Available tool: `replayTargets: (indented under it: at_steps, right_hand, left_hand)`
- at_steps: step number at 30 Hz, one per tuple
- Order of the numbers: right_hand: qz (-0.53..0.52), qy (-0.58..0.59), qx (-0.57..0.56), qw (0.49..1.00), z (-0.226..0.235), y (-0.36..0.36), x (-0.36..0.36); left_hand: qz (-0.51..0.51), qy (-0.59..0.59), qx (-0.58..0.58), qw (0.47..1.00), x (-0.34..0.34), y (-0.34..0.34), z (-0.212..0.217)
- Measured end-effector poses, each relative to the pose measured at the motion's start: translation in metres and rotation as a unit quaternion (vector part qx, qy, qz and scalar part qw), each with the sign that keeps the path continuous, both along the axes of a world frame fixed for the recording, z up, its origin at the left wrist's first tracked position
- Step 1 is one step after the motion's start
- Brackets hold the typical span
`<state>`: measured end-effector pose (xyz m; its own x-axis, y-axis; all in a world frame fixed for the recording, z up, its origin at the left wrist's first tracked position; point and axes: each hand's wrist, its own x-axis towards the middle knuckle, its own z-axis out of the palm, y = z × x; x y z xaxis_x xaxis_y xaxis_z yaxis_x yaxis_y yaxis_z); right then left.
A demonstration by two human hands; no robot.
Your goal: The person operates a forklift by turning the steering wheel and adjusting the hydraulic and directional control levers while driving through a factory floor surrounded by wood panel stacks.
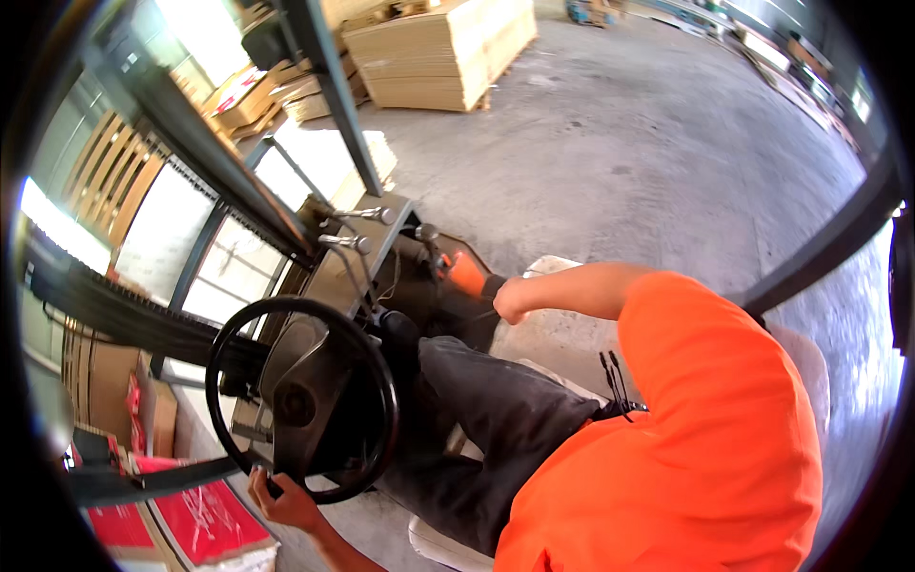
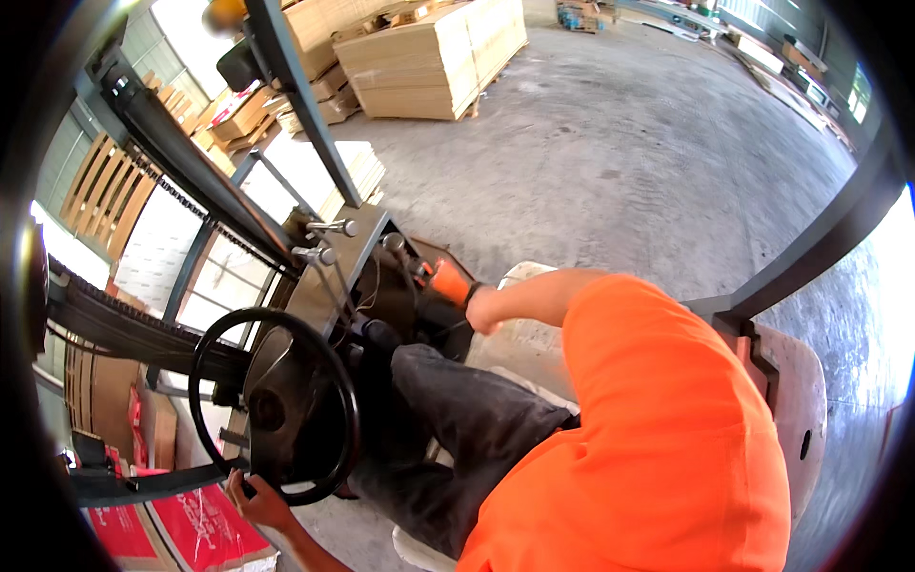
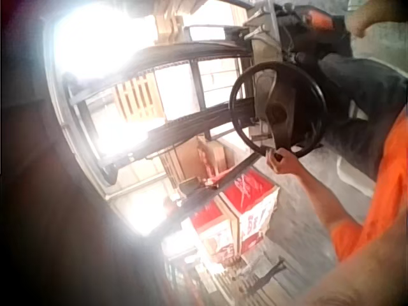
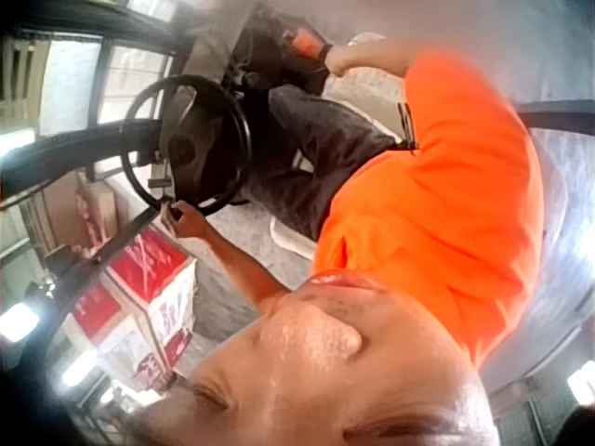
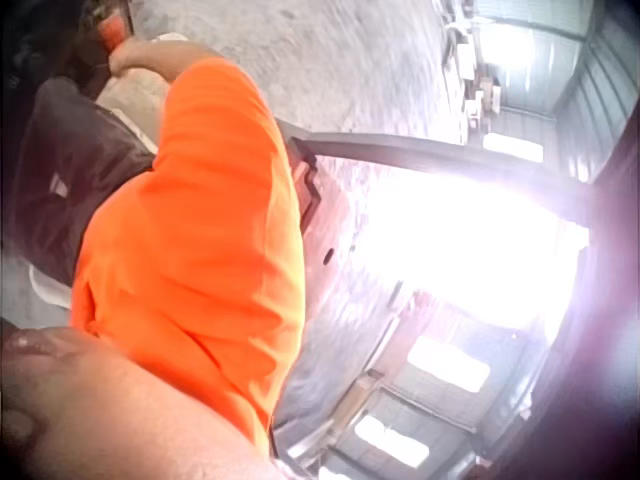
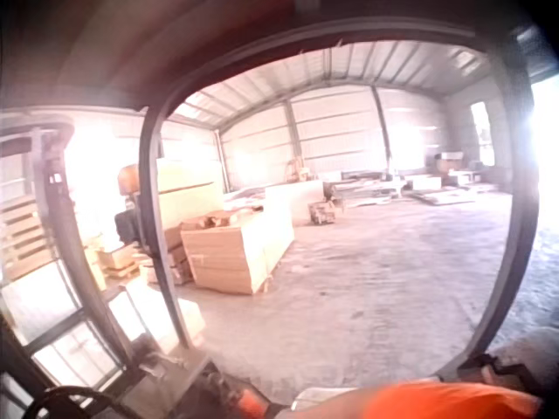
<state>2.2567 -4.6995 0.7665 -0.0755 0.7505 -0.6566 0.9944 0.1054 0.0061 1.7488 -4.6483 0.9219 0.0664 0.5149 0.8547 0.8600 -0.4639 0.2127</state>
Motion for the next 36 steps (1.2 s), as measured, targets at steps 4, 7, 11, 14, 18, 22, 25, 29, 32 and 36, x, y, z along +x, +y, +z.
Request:
replayTargets:
  at_steps: [4, 7, 11, 14, 18, 22, 25, 29, 32, 36]
  right_hand:
    - [-0.083, 0.117, 0.367, 0.919, -0.005, 0.086, 0.015]
    - [-0.100, 0.348, 0.570, 0.737, 0.131, 0.112, -0.044]
    - [-0.079, 0.293, 0.578, 0.757, 0.201, 0.128, -0.063]
    - [-0.145, 0.232, 0.439, 0.856, 0.206, 0.148, -0.075]
    - [-0.172, 0.249, 0.480, 0.824, 0.193, 0.141, -0.079]
    - [-0.195, 0.267, 0.507, 0.796, 0.169, 0.120, -0.077]
    - [-0.188, 0.280, 0.533, 0.776, 0.141, 0.120, -0.074]
    - [-0.202, 0.258, 0.527, 0.784, 0.125, 0.116, -0.066]
    - [-0.208, 0.255, 0.529, 0.782, 0.129, 0.117, -0.068]
    - [-0.210, 0.246, 0.532, 0.782, 0.126, 0.121, -0.066]
  left_hand:
    - [-0.020, -0.016, 0.018, 1.000, 0.022, -0.002, 0.009]
    - [0.003, -0.010, 0.025, 1.000, 0.005, -0.010, 0.017]
    - [-0.010, -0.004, 0.015, 1.000, 0.019, 0.000, 0.021]
    - [-0.008, -0.012, 0.015, 1.000, 0.020, -0.002, 0.021]
    - [-0.017, 0.002, 0.026, 1.000, 0.007, 0.006, 0.020]
    - [-0.019, 0.034, 0.029, 0.999, -0.001, 0.025, 0.030]
    - [-0.002, 0.040, 0.029, 0.999, -0.014, 0.057, 0.046]
    - [0.035, 0.018, -0.025, 0.999, 0.041, 0.095, 0.091]
    - [0.014, -0.012, -0.093, 0.996, 0.106, 0.109, 0.132]
    - [-0.046, 0.011, -0.127, 0.991, 0.192, 0.105, 0.149]
